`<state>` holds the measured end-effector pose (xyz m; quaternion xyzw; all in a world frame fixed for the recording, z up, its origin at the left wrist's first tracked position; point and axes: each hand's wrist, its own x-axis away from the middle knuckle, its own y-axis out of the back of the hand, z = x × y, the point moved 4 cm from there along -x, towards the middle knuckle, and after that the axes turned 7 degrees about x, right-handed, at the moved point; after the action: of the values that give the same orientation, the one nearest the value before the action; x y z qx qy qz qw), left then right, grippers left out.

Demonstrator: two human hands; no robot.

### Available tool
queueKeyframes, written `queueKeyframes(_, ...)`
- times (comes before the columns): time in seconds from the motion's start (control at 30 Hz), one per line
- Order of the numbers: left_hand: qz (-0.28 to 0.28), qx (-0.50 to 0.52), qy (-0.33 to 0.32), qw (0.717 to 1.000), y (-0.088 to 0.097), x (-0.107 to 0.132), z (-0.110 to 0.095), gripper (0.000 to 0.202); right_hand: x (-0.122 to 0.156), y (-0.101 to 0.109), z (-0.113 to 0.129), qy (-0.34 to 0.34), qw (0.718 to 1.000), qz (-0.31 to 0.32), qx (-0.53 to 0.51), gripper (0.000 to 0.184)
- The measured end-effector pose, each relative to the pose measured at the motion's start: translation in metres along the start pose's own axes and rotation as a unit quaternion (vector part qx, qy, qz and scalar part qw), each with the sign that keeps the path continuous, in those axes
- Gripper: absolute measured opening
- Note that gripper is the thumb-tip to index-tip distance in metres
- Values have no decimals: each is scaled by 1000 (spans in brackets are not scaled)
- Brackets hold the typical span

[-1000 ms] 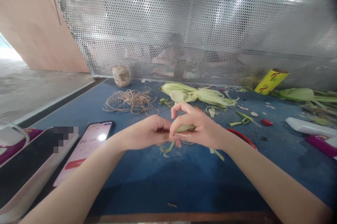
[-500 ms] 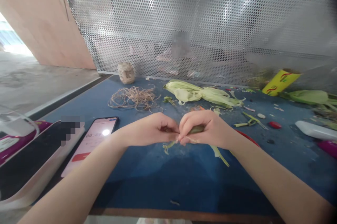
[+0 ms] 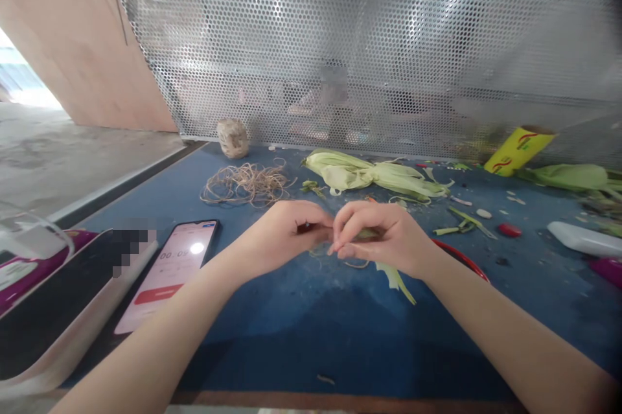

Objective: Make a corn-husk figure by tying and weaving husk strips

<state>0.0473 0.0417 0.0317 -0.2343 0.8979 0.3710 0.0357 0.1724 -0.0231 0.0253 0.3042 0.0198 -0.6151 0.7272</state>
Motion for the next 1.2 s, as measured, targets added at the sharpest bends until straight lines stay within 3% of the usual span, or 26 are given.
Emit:
queueKeyframes(0.13,-70,-93,-62,991,1,0,-7,16,-2,2,-2,-69,992,-105,-8,9)
queueKeyframes(0.2,-107,-152,-99,978,1,2,-10,18,-3,1,-5,-100,983,-150,-37,17)
queueKeyframes(0.3,-157,-235,-117,952,-1,4,-13,21,-3,2,-8,-113,970,-201,-78,14)
queueKeyframes(0.5,-212,-338,-130,908,-3,8,-15,17,-5,2,-13,-128,964,-201,-119,16)
queueKeyframes(0.63,-240,-287,-168,912,-2,11,-17,6,-6,2,-9,-132,966,-187,-122,15)
queueKeyframes(0.73,-256,-199,-117,939,0,11,-14,22,-5,4,-7,-136,970,-187,-79,14)
queueKeyframes(0.87,-191,-96,-51,976,-4,7,-11,29,-4,7,-9,-138,973,-185,-5,14)
queueKeyframes(1.03,-130,28,-37,990,-1,4,-9,24,-3,9,-12,-143,971,-187,39,12)
queueKeyframes(1.2,-165,-15,-16,986,8,3,-7,17,0,11,-12,-148,965,-198,83,11)
